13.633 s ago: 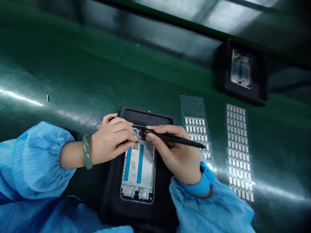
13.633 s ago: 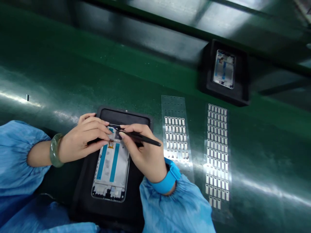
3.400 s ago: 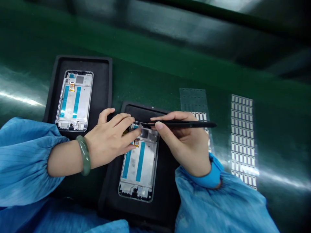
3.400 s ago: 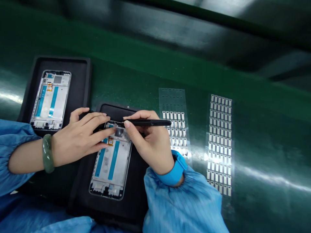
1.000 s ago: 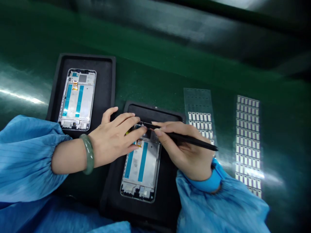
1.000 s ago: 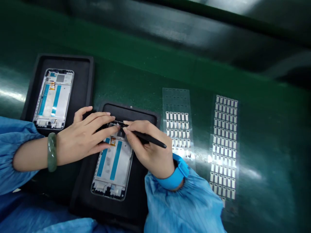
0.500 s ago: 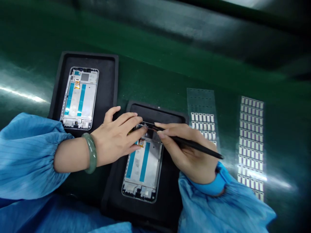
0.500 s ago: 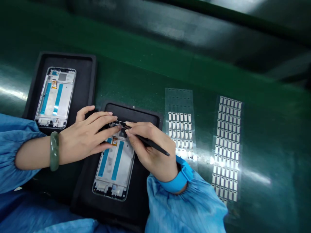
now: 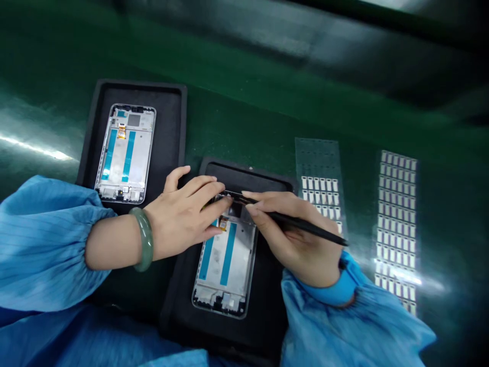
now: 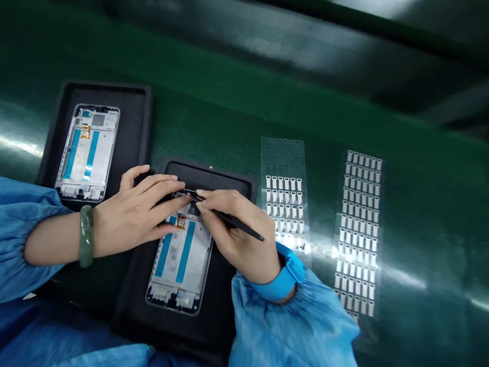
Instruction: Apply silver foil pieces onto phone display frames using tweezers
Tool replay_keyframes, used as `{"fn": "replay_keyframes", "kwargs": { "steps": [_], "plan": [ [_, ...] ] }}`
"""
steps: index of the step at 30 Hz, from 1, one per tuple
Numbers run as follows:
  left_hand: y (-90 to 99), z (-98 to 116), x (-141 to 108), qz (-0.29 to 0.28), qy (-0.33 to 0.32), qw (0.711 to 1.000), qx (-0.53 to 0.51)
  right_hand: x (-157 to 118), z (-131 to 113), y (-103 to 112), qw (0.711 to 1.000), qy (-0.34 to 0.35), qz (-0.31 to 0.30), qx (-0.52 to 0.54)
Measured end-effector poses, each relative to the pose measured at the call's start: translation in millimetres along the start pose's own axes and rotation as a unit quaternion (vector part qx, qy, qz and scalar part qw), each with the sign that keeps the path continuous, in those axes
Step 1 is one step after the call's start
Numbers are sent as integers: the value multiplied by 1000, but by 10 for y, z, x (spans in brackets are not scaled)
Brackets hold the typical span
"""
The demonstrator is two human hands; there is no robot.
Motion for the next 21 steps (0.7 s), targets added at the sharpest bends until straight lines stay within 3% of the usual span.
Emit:
{"fn": "replay_keyframes", "kwargs": {
  "steps": [5, 10, 15, 21],
  "plan": [
    [6, -4, 0, 4, -3, 1000, -6, 4, -65, 5, 999, 34, 8, -27],
    [6, -4, 2, 0, -1, 1000, -9, 16, 8, 66, 991, -74, 100, 50],
    [5, -4, -6, 0, -1, 1000, -10, 38, 38, -7, 993, -100, 37, 54],
    [-5, -9, 0, 3, -2, 1000, -6, 45, 25, -14, 995, -85, 18, 42]
  ]
}}
Point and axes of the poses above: each hand's wrist, its own x-axis towards the middle knuckle, its own y-axis out of the back of the hand, z = x × y, the point moved 4 cm from there along x, towards the middle knuckle, and after that the axes turned 11 degrees about -x, right-handed, at the moved point
